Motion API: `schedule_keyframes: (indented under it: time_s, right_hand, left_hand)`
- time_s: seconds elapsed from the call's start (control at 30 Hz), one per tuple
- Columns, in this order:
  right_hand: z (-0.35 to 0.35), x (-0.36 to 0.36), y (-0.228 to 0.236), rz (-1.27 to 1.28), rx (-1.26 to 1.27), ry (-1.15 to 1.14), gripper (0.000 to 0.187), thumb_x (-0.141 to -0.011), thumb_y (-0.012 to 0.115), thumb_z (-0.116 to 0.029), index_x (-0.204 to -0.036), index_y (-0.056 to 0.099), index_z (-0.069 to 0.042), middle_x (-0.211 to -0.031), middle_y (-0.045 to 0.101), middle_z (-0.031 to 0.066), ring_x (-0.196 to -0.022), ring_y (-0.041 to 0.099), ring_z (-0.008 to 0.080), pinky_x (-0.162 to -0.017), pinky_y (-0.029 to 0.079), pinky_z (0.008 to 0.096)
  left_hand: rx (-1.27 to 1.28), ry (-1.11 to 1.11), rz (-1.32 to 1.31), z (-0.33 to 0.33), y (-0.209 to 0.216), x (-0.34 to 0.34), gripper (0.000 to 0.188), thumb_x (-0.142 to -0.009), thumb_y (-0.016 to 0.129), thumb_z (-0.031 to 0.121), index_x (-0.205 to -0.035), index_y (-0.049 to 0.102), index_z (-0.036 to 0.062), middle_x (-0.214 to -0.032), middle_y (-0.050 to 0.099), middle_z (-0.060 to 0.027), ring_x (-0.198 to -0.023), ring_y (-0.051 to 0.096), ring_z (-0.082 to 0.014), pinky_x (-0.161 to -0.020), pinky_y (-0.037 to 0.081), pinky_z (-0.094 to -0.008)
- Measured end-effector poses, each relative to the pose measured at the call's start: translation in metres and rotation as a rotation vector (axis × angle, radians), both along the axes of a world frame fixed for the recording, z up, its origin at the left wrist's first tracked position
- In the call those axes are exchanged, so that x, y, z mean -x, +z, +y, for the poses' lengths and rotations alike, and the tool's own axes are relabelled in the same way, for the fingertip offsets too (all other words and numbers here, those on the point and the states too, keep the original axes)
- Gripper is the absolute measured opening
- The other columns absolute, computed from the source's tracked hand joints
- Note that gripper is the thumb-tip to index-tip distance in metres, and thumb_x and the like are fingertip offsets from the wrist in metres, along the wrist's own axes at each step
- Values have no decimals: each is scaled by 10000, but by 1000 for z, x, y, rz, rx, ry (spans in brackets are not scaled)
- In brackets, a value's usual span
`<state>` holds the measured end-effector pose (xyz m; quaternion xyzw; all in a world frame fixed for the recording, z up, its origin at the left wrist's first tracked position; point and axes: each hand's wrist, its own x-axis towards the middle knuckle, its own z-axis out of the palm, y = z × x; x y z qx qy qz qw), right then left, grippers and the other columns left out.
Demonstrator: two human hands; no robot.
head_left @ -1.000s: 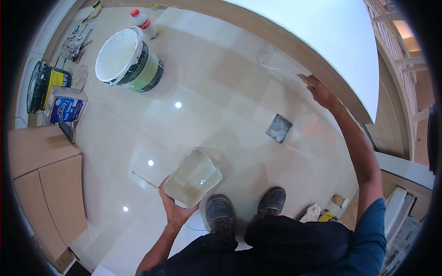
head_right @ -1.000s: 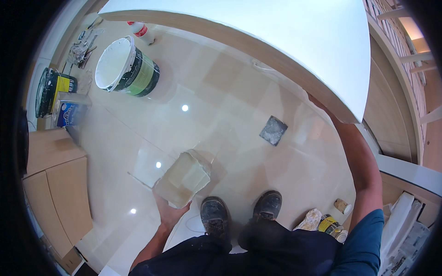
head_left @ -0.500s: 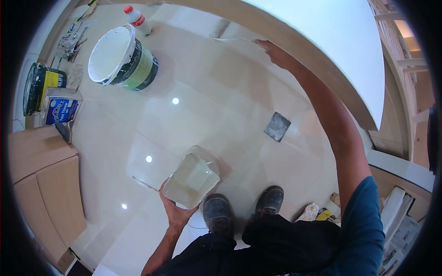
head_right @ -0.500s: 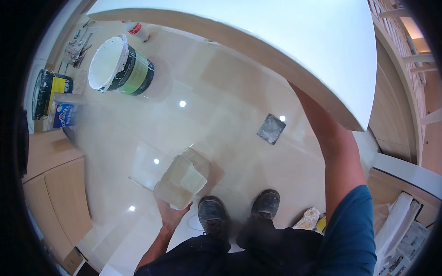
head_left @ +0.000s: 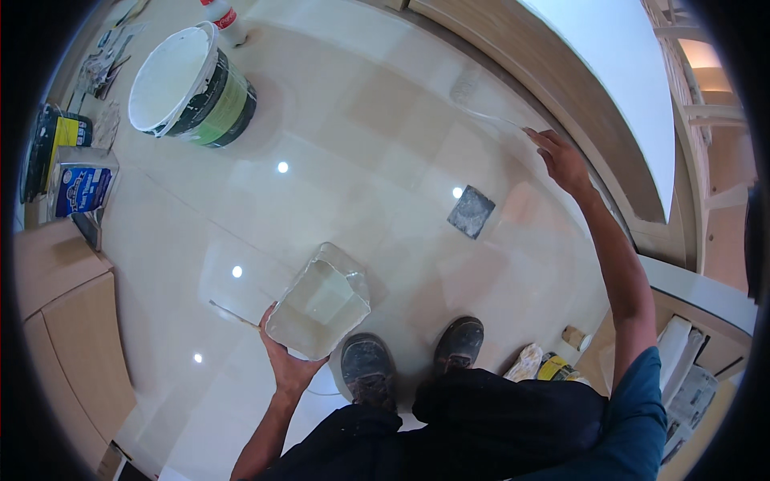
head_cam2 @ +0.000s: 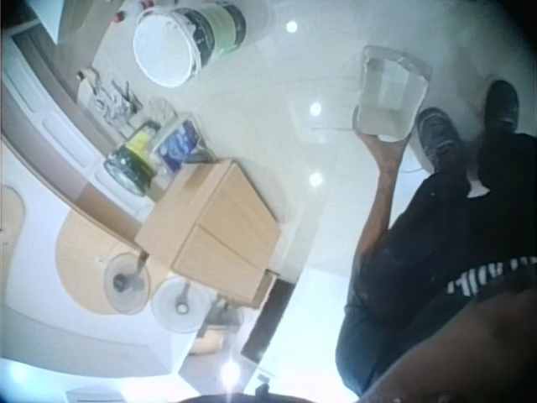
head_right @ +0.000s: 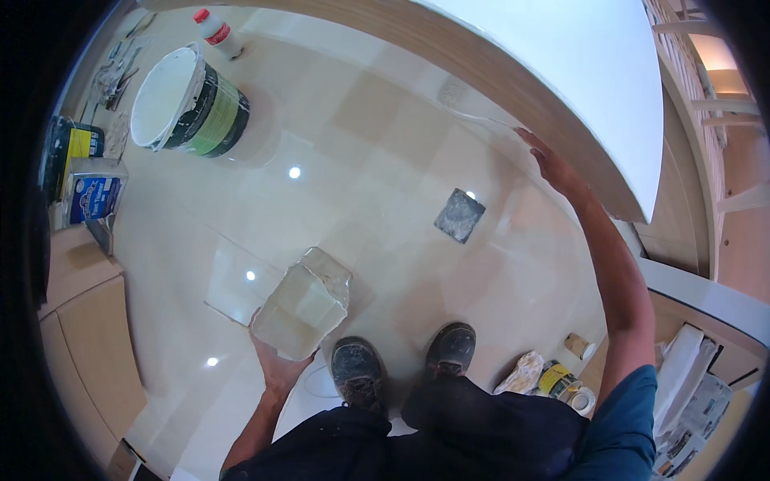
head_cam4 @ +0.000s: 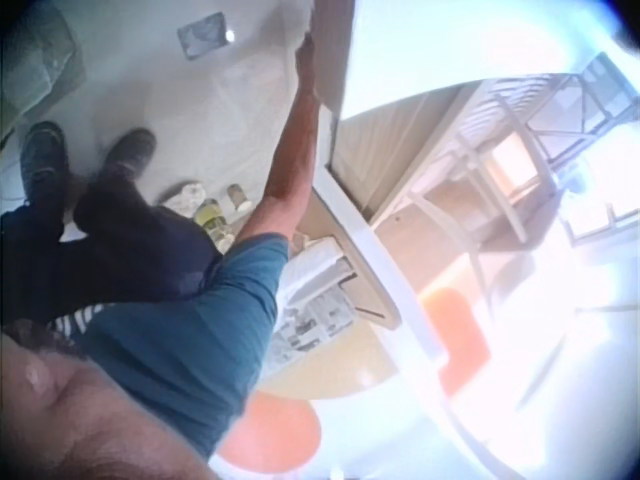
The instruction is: The person paints a white doorframe using a brush and a small roller. They apply paint to the edges with the brush and then use the roller to smooth the larger surface area.
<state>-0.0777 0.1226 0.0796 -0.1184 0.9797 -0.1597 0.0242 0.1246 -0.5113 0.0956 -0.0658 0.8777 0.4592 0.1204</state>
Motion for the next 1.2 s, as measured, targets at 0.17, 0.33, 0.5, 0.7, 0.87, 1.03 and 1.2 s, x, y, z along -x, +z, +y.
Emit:
schedule_keyframes:
  time_s: [0.17,0.33,0.5,0.7,0.87,1.03,1.2]
  right_hand:
    - [-48,68,-9,98,-215,59,611,-993,639,-59,-1548,508,-276,-1271,653,112,-1104,660,365,-924,552,479]
    - [-114,145,-14,141,-218,137,598,-990,648,-61,-1536,525,-271,-1257,660,113,-1091,663,357,-928,549,474]
    - [-145,183,-6,138,-199,199,585,-986,656,-63,-1524,542,-266,-1243,667,115,-1077,666,348,-933,546,468]
    - [-97,132,-8,73,-153,133,570,-982,666,-65,-1509,563,-260,-1227,675,116,-1061,669,338,-938,543,461]
    - [-83,120,-6,60,-131,85,558,-979,675,-67,-1496,581,-255,-1214,682,117,-1047,672,330,-943,541,455]
    - [-121,163,0,103,-142,138,542,-975,686,-73,-1480,601,-248,-1197,692,114,-1034,676,319,-942,540,446]
    - [-130,154,28,63,-239,166,533,-967,700,-75,-1470,609,-225,-1192,697,121,-1038,673,313,-946,540,440]
  left_hand:
    - [35,-40,9,-2,2,1,1299,-548,1055,218,-1557,259,26,-1476,394,-150,-1387,452,-293,-1170,408,-440]
    - [7,-26,-4,-3,5,2,1310,-541,1064,215,-1555,254,31,-1475,398,-146,-1378,464,-287,-1162,419,-433]
    - [4,-4,-13,4,8,4,1286,-536,1047,208,-1544,271,21,-1467,408,-155,-1378,462,-301,-1167,410,-438]
    - [96,-68,16,-5,5,1,1344,-544,1068,249,-1570,230,24,-1490,393,-152,-1393,457,-297,-1176,409,-445]
    - [52,-53,-12,-5,4,2,1341,-543,1067,242,-1569,232,23,-1494,391,-152,-1396,454,-301,-1180,404,-447]
    - [75,-102,-3,-3,3,8,1338,-538,1068,233,-1565,237,24,-1489,394,-154,-1391,457,-299,-1174,409,-447]
    - [49,-38,17,0,10,10,1195,-556,1016,187,-1511,320,9,-1450,423,-167,-1364,469,-321,-1149,415,-449]
